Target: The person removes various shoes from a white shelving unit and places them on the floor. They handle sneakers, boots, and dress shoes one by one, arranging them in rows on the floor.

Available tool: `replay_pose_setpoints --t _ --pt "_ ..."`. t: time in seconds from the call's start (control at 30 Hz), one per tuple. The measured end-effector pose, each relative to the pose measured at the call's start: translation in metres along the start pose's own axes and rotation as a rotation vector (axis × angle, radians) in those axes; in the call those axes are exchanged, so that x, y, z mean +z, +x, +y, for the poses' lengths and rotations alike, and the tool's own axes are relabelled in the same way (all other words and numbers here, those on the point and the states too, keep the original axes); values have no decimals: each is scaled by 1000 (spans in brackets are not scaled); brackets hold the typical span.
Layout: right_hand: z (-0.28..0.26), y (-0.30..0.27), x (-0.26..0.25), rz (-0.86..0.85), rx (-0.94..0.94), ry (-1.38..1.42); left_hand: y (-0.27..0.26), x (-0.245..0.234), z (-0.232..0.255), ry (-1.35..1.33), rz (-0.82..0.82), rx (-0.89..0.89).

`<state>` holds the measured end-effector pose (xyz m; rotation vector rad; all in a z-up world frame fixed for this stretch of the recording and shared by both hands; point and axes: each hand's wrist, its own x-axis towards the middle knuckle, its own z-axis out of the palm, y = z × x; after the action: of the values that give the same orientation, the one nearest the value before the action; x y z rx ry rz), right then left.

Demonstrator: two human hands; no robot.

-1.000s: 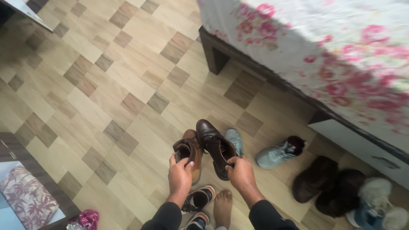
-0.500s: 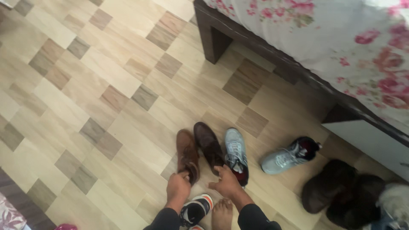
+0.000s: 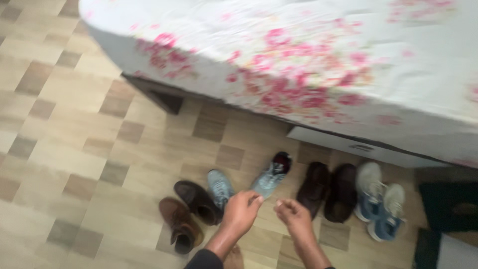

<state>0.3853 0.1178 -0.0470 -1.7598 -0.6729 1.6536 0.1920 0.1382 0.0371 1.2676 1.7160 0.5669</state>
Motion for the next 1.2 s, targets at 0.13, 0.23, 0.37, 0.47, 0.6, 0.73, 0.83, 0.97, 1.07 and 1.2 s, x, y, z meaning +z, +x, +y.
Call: replay_pose_setpoints --t 0.13,0.23,0.37,0.47,0.6,0.73,0.83,0.97,1.07,1.2 --pt "-88 -43 -73 143 -198 258 4 22 124 -8 -35 277" --pt "-140 -88 -132 232 -369 357 -9 43 213 -14 -82 439" --pt "-179 -151 -210 380 -526 380 -45 81 316 -120 -229 510" --pt "-187 -194 -266 481 -656 405 -81 118 375 -148 -351 583" --pt "-171 -257 -340 669 -680 355 -130 184 429 -153 -521 592" --pt "-138 -307 -414 868 -627 396 -174 257 467 -53 -658 637" --pt "-106 -341 -464 995 -591 399 -202 314 485 -27 -768 722" --pt "-71 -381 -519 1149 -578 393 -236 380 501 110 -853 766" --pt "-47 -406 -560 1286 -427 307 -257 425 513 119 -961 837" --pt "-19 -422 -619 1355 -329 165 -273 482 530 185 -1059 955"
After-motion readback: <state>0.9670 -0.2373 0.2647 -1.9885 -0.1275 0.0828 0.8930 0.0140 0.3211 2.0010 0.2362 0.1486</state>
